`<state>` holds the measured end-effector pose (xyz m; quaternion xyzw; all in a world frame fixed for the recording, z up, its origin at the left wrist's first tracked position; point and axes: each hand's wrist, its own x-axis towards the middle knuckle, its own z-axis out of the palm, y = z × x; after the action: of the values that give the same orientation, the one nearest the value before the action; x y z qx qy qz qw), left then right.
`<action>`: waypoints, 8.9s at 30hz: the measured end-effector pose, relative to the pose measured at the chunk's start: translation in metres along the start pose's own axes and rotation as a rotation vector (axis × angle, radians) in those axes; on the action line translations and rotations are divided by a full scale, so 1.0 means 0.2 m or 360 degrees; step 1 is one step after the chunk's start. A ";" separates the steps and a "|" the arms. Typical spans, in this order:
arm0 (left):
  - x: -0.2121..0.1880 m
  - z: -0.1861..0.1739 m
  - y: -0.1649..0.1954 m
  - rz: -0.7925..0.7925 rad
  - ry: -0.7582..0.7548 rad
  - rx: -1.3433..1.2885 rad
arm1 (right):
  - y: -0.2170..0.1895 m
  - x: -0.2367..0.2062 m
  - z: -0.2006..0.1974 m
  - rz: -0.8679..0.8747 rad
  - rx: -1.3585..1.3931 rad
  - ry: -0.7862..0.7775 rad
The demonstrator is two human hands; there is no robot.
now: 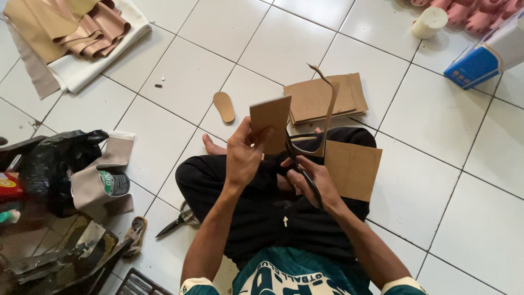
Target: The person sits on the workshop floor and cuts sandal insole shapes from cardboard sheets using scissors, trimming along drawn outlines and setting finished cut pieces on the floor beside them.
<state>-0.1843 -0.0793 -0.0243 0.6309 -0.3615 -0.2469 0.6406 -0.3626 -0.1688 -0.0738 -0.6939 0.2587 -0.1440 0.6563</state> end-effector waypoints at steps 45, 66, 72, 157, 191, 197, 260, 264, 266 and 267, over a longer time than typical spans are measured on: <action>0.01 -0.05 0.06 -0.0154 -0.0145 -0.0260 | 0.01 0.00 0.01 -0.0436 -0.0240 0.0191; -0.05 0.00 0.10 -0.0153 -0.0153 -0.0265 | 0.06 0.02 -0.01 -0.0574 -0.0029 0.0116; -0.06 0.01 0.10 -0.0164 -0.0136 -0.0328 | 0.08 0.01 0.00 -0.0658 -0.0014 0.0139; -0.16 0.11 0.17 -0.0157 -0.0011 -0.0177 | 0.04 0.07 0.00 -0.0437 0.0150 0.0127; -0.11 0.01 0.26 -0.0188 -0.0332 0.0035 | -0.10 0.01 -0.04 -0.0488 -0.0106 0.0190; -0.09 -0.02 0.26 -0.0220 -0.0407 0.0044 | -0.08 -0.01 -0.04 -0.0379 -0.0018 0.0200; -0.14 0.23 0.10 0.0080 0.0278 -0.0786 | -0.10 0.09 0.03 -0.0572 -0.0040 0.0316; -0.13 0.22 0.11 0.0065 0.0220 -0.0756 | -0.11 0.08 0.02 -0.0580 -0.0054 0.0325; -0.13 0.21 0.12 0.0047 0.0193 -0.0772 | -0.11 0.08 0.02 -0.0598 0.0035 0.0283; -0.13 0.21 0.13 0.0037 0.0179 -0.0781 | -0.11 0.08 0.02 -0.0592 0.0007 0.0284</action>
<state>-0.2362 -0.0838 -0.0058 0.4650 -0.2618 -0.2844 0.7964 -0.3445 -0.1740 -0.0541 -0.7128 0.1829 -0.3241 0.5945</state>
